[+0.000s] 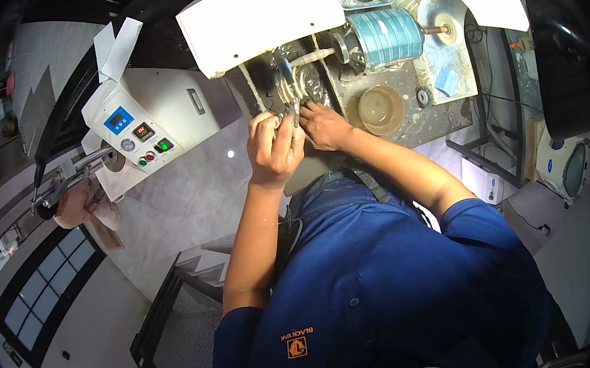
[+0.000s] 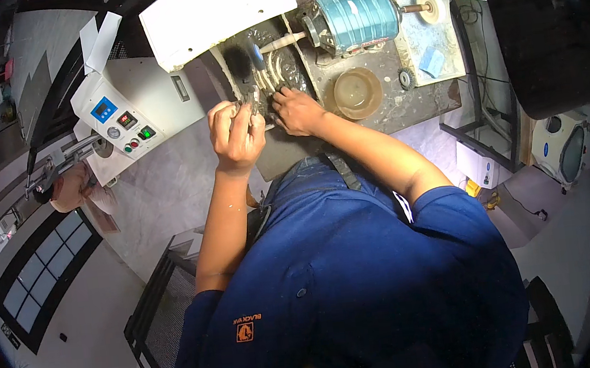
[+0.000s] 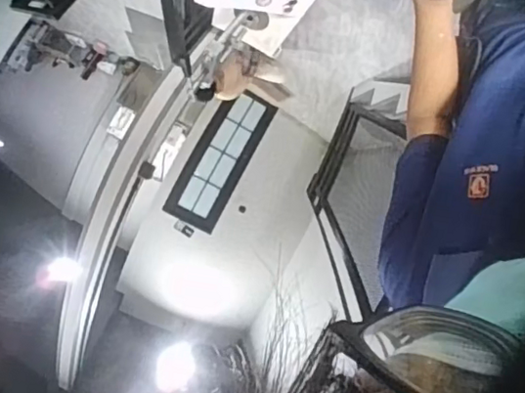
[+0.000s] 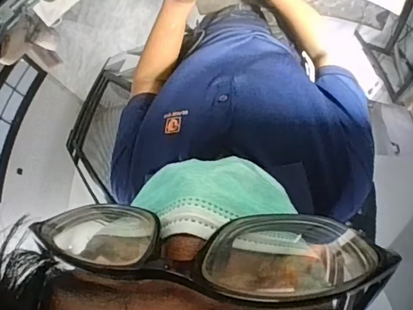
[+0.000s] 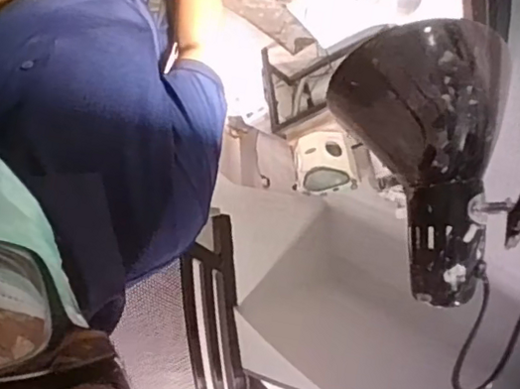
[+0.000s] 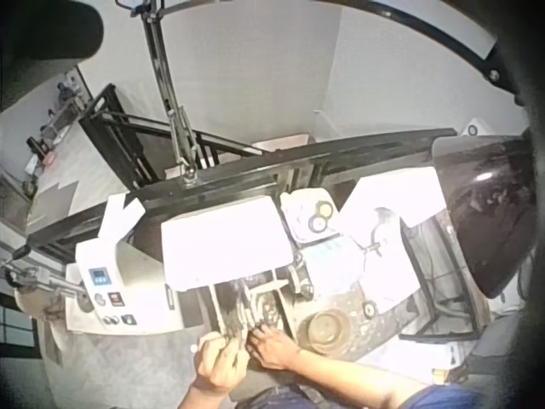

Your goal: Polishing a metal dental prosthetic framework using a bench lathe.

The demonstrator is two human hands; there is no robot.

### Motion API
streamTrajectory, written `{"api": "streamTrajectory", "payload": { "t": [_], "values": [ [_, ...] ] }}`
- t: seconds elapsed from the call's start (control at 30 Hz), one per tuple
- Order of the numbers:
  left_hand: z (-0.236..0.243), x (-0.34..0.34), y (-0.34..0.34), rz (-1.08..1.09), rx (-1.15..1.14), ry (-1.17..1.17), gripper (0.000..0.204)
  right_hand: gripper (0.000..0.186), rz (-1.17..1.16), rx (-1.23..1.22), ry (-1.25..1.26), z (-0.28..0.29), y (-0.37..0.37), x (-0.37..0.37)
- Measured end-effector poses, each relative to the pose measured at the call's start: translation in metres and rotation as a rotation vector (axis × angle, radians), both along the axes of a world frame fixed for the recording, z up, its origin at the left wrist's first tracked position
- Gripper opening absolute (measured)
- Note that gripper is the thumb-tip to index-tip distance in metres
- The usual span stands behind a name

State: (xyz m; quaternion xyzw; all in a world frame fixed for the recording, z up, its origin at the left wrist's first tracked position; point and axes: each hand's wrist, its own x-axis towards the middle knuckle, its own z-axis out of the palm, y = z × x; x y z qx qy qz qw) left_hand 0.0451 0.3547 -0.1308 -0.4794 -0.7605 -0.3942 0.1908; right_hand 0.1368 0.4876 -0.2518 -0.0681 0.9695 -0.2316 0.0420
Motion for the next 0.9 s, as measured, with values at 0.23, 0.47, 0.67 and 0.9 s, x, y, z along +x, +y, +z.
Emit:
{"api": "streamTrajectory", "payload": {
  "t": [0.23,0.47,0.67,0.9],
  "values": [
    [0.027,0.005,-0.004,-0.035,0.014,0.079,0.019,0.029,-0.039,-0.042,-0.135,0.003,0.002,0.003],
    [0.092,0.012,0.001,-0.138,-0.058,0.043,0.021,0.069,-0.221,0.066,-0.142,-0.001,0.009,-0.009],
    [0.133,0.019,0.009,-0.213,-0.117,0.114,0.018,0.079,-0.326,0.19,-0.227,-0.05,0.008,-0.025],
    [0.152,0.024,0.019,-0.238,-0.138,0.127,0.02,0.066,-0.264,0.137,-0.311,-0.023,0.006,-0.026]
  ]
}}
